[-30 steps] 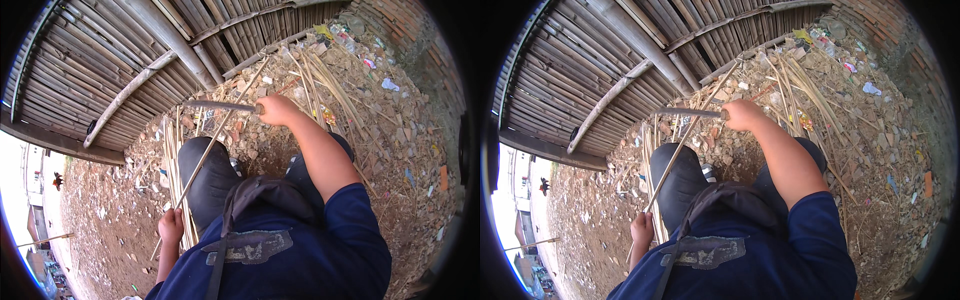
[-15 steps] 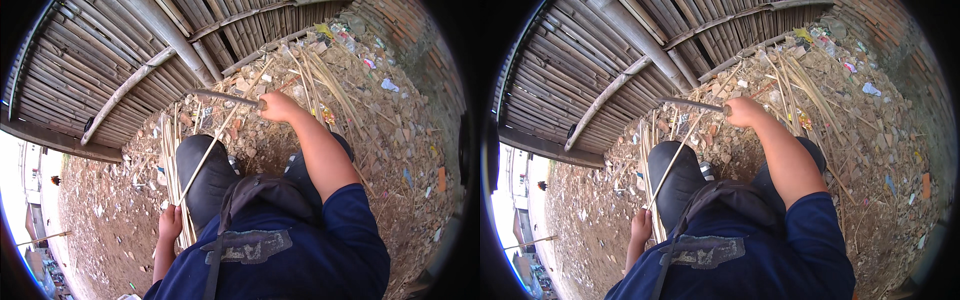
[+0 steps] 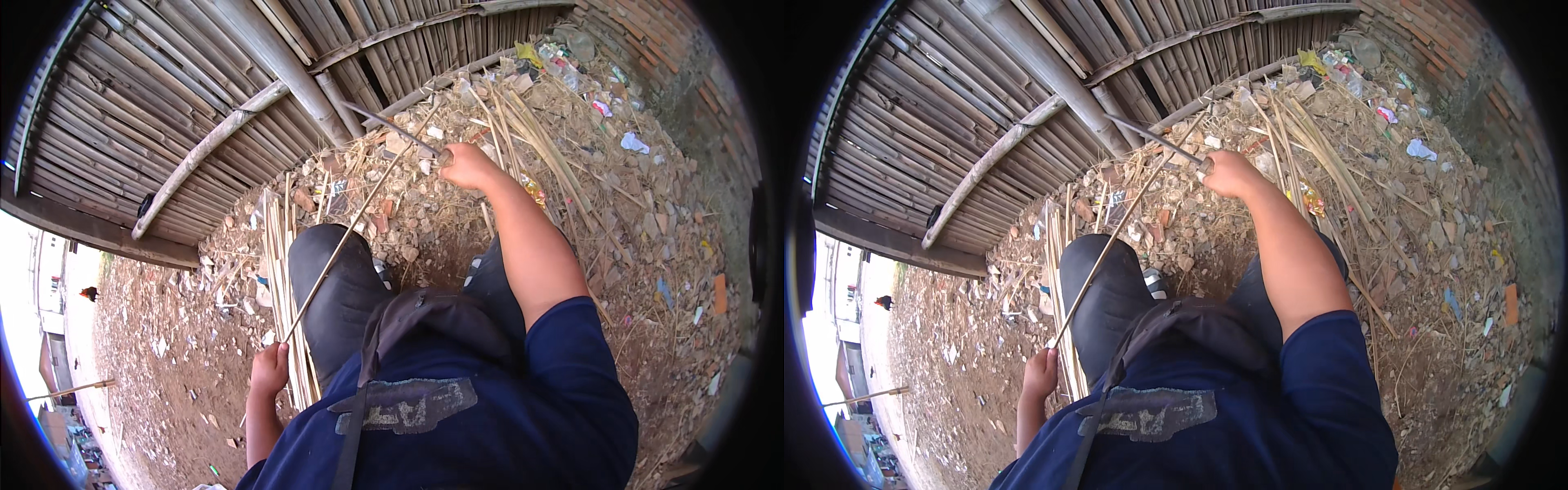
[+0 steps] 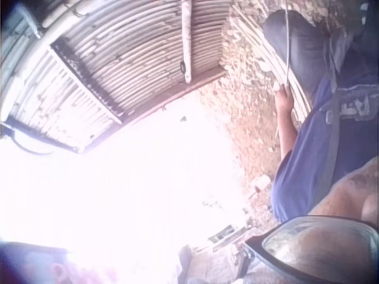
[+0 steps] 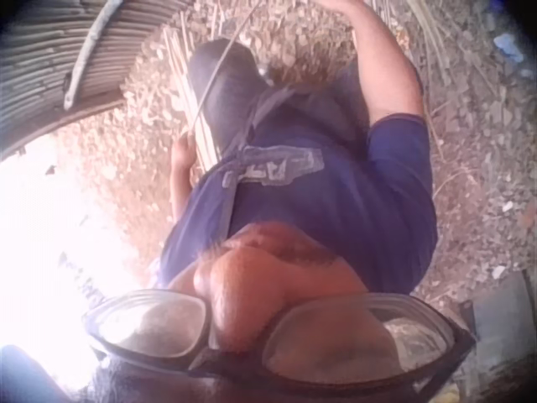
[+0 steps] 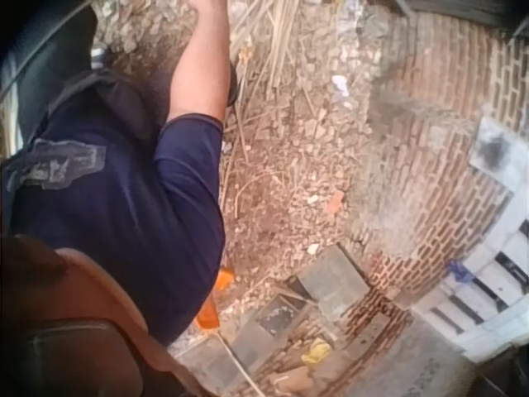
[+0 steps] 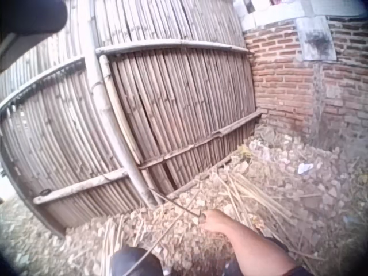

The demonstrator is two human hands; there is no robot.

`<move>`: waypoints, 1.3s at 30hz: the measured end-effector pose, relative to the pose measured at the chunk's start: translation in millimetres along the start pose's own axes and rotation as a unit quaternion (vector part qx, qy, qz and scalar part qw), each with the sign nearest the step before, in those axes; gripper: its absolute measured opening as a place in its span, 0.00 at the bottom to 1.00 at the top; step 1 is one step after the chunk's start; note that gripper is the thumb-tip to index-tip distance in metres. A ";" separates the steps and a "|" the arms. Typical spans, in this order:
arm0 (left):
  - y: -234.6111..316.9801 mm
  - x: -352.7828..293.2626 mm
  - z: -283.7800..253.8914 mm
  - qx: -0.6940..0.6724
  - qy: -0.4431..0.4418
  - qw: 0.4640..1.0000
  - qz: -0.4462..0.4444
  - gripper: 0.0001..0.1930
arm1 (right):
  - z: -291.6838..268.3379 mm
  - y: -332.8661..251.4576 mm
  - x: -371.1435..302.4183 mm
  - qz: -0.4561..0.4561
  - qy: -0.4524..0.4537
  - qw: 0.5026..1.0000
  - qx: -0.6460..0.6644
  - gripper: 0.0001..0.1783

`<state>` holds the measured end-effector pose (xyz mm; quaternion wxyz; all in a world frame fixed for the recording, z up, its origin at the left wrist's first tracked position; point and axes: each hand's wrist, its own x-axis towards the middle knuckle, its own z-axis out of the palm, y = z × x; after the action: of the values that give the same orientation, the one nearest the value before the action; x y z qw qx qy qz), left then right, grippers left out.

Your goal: The person uses a knife to shave and smooth thin bamboo strips while sitting on the ground, handling several strips and placing them in a pile.

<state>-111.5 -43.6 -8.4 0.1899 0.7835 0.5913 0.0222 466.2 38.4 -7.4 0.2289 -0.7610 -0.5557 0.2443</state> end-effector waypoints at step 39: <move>33.9 19.7 -20.7 0.001 0.048 0.998 0.032 0.19 | 22.3 -62.0 -31.3 -0.092 -0.163 0.973 -0.137 0.19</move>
<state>-79.8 -27.4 18.1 0.1598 0.8003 0.5742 0.0651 398.5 27.3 17.4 0.0506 -0.6807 -0.6813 0.2645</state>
